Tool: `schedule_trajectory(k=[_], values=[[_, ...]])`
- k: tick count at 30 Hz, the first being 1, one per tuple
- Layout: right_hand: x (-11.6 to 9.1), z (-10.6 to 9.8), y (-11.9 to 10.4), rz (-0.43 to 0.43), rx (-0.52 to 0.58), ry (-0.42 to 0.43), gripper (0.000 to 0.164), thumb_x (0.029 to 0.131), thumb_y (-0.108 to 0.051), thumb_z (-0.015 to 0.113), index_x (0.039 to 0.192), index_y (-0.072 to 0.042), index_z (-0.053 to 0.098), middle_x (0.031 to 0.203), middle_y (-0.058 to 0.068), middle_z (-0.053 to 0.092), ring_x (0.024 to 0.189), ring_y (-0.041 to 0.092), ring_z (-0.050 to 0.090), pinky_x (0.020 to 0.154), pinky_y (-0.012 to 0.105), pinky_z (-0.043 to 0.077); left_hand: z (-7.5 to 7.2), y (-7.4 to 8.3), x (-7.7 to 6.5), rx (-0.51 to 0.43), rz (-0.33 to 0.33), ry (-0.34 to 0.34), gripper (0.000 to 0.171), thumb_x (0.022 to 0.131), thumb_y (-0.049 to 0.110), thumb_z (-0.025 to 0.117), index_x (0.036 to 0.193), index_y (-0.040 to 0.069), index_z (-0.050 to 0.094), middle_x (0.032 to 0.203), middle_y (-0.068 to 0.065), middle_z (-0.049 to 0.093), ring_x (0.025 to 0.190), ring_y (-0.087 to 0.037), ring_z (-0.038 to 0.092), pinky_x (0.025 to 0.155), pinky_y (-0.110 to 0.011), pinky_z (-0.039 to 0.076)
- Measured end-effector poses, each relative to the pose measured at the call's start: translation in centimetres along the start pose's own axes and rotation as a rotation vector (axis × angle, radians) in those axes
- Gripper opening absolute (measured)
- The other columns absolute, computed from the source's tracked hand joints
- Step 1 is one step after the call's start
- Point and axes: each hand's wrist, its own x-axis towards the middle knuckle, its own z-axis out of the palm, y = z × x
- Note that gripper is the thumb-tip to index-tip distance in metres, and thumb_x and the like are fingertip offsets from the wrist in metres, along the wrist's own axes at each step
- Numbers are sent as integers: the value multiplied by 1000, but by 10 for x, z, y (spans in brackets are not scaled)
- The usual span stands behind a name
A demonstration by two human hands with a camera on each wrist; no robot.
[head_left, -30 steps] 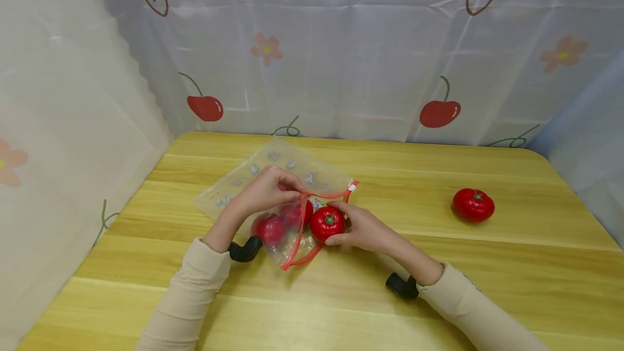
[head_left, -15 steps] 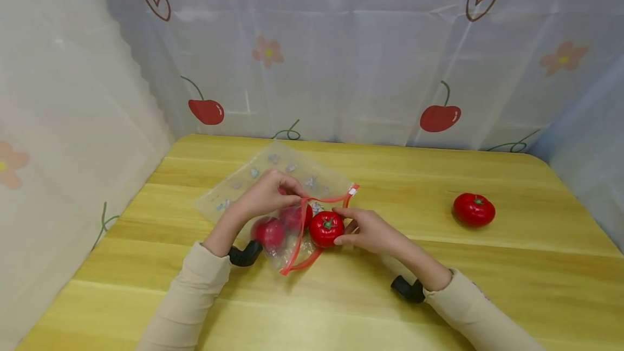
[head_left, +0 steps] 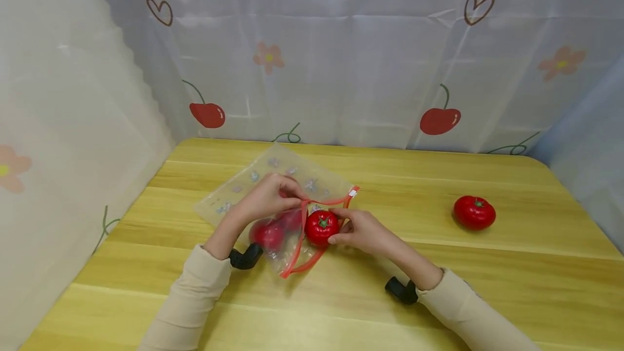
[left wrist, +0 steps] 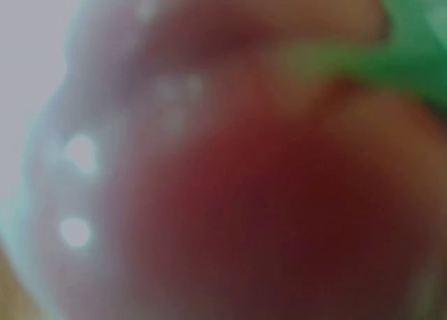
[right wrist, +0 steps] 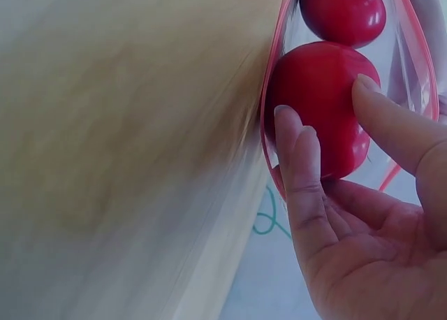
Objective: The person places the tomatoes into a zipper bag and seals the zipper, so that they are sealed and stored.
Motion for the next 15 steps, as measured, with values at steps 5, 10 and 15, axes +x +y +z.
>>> schedule_trajectory(k=[5, 10, 15], values=[[2, 2, -1, 5, -4, 6, 64, 79, -13, 76, 132, 8, 46, 93, 7, 63, 69, 13, 60, 56, 27, 50, 1, 0, 0, -4, -5, 6, 7, 82, 0, 70, 86, 3, 75, 81, 3, 66, 72, -13, 56, 62, -28, 49], [2, 2, -1, -3, 24, 3, 63, 80, -10, 75, 133, 8, 45, 104, 13, 61, 75, 18, 64, 60, 27, 51, -1, 0, 1, 0, -9, 7, 7, 82, 0, 70, 86, 3, 75, 80, 3, 65, 72, -13, 55, 62, -29, 49], [1, 1, 2, -11, 25, 4, 61, 81, -9, 74, 132, 8, 46, 111, 16, 59, 83, 22, 66, 66, 27, 52, -1, 0, 1, 7, -15, 4, 7, 82, 1, 70, 86, 5, 75, 79, 4, 65, 72, -13, 55, 63, -29, 49]])
